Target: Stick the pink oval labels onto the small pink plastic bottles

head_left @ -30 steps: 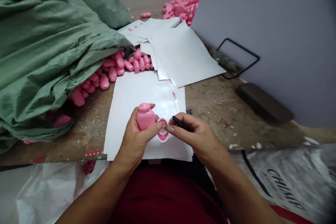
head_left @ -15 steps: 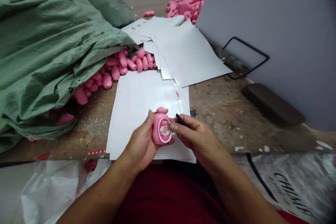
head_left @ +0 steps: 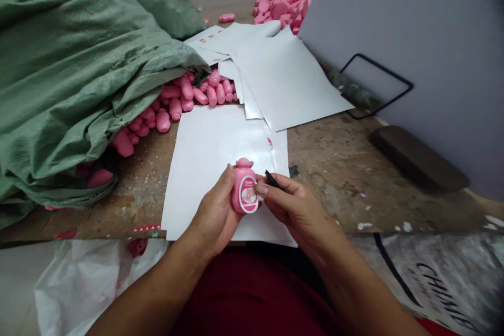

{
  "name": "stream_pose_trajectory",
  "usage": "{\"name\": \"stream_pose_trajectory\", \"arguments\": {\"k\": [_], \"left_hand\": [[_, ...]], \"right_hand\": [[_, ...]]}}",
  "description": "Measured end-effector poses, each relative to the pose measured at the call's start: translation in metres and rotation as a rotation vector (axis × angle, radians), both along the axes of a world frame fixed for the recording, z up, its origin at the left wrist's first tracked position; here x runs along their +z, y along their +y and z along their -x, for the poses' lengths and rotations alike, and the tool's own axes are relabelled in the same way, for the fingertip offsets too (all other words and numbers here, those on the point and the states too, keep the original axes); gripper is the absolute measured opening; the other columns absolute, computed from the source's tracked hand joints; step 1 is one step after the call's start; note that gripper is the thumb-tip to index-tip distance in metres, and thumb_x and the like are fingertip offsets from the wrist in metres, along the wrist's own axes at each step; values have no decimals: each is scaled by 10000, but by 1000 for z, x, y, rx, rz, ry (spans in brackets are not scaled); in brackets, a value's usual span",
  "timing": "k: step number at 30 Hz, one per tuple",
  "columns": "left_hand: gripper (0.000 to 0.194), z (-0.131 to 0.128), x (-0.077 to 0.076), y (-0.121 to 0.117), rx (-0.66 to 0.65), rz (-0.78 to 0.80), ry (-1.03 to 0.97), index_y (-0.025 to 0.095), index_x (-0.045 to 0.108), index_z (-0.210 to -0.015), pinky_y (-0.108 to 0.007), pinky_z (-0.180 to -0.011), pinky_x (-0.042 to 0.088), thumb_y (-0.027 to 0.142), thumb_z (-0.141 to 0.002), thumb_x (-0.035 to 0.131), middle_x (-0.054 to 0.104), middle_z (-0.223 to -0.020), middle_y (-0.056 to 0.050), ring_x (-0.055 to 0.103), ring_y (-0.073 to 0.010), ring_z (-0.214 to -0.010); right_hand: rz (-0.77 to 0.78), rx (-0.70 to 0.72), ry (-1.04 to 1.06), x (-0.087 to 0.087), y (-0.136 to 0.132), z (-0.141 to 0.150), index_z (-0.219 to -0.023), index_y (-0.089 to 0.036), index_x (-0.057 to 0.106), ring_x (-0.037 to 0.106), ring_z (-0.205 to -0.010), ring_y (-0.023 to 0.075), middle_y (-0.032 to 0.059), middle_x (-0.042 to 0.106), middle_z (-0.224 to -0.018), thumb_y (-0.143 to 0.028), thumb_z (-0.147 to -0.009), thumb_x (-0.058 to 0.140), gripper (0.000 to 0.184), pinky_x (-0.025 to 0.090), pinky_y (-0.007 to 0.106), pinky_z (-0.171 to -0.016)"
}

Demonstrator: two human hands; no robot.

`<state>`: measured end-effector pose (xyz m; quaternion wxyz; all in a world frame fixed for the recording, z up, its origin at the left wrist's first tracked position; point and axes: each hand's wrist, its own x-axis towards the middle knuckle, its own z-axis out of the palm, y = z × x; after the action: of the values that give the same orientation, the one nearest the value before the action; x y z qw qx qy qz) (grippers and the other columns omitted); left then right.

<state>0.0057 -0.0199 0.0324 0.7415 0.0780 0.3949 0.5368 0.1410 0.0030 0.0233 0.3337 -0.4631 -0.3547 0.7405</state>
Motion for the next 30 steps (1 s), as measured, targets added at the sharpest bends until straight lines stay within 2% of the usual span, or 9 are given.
{"name": "stream_pose_trajectory", "arguments": {"k": [8,15,19,27,30], "left_hand": [[349,-1,-1,-1,-7,-11,14,199,606,-1129,-268,-799,460,485,-929,596,643,-972,-52,617,-149,-872],[359,0,-3,-1,-9,-21,-25,180,585,-1164,-270,-794,462,478,-977,512,639,-944,-59,614,-141,-839],[348,-1,-3,-1,4,-27,-13,175,587,-1166,-273,-810,460,461,-977,523,648,-959,-60,616,-139,-847],[352,-2,-3,-4,25,-92,55,194,630,-1117,-357,-985,433,484,-919,614,670,-962,-63,626,-216,-1053],[327,-1,-2,-6,-10,-110,98,205,638,-1124,-342,-1010,419,421,-883,685,676,-979,-46,619,-187,-1039]], "right_hand": [[-7,-22,-18,-1,1,3,-716,-194,560,141,-487,56,-111,264,-519,-493,-645,827,407,95,264,-470],[8,-24,-17,-3,0,2,-739,-191,568,146,-483,55,-110,269,-513,-488,-655,825,402,77,266,-474],[7,-31,-10,-3,1,3,-736,-188,577,145,-481,54,-111,265,-516,-496,-637,833,412,85,260,-471],[-34,-47,-39,0,2,5,-776,-191,662,218,-493,74,-93,310,-529,-484,-661,807,347,186,252,-472],[-69,-46,-50,0,2,5,-807,-197,694,307,-515,94,-74,371,-545,-470,-684,786,314,260,258,-502]]}}
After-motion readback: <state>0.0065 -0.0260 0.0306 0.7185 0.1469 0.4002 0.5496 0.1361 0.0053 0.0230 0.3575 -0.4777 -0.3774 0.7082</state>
